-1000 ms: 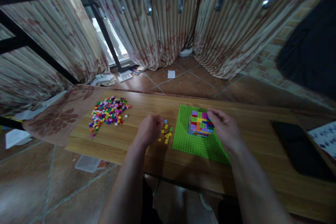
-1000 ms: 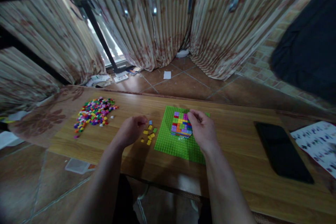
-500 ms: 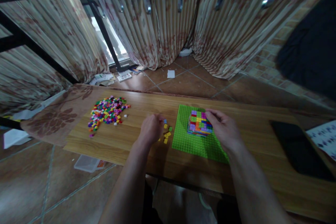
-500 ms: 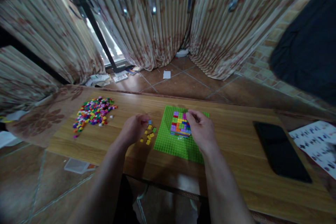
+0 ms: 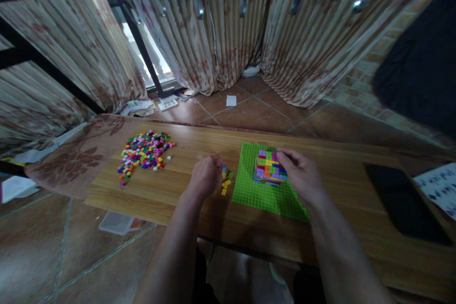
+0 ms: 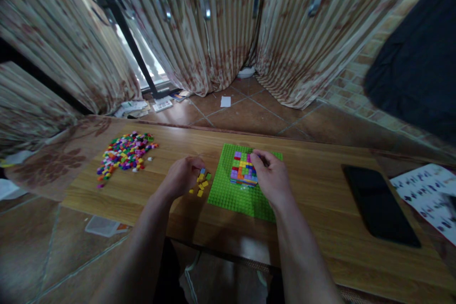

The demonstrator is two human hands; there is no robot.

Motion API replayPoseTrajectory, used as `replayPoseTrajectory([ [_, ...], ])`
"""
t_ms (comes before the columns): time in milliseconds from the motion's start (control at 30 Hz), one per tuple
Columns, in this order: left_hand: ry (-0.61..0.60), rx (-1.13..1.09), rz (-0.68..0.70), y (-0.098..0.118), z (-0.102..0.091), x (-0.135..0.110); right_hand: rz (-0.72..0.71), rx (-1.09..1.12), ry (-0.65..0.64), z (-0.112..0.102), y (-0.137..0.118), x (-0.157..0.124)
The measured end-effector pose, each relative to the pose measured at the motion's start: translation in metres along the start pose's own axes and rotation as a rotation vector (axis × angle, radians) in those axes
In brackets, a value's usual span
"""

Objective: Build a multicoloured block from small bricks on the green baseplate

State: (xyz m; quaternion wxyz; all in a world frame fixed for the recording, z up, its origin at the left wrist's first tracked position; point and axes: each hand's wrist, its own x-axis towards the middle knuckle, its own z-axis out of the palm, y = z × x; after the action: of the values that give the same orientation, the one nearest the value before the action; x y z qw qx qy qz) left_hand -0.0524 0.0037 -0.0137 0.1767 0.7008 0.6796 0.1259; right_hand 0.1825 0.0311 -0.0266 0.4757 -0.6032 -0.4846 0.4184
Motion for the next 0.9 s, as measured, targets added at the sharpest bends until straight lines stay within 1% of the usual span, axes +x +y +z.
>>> replayPoseTrajectory([
  [167, 0.013, 0.011, 0.000, 0.0011, -0.0004, 0.0000, -0.018, -0.021, -0.017, -0.0002, 0.0010, 0.0001],
  [267, -0.001, 0.023, 0.008, 0.0039, -0.0038, -0.0009, -0.021, -0.031, -0.018, -0.0002, 0.0009, 0.0001],
  [433, -0.046, -0.009, -0.030, 0.0070, -0.0094, -0.0044, -0.023, -0.048, -0.022, -0.0010, 0.0003, -0.0001],
  [533, -0.036, -0.026, -0.048, 0.0067, -0.0094, -0.0057, -0.032, -0.055, -0.026, -0.0015, 0.0011, -0.0001],
  [900, -0.049, -0.030, 0.005, -0.0012, -0.0063, -0.0057, -0.047, -0.079, -0.028, -0.0014, 0.0042, 0.0020],
])
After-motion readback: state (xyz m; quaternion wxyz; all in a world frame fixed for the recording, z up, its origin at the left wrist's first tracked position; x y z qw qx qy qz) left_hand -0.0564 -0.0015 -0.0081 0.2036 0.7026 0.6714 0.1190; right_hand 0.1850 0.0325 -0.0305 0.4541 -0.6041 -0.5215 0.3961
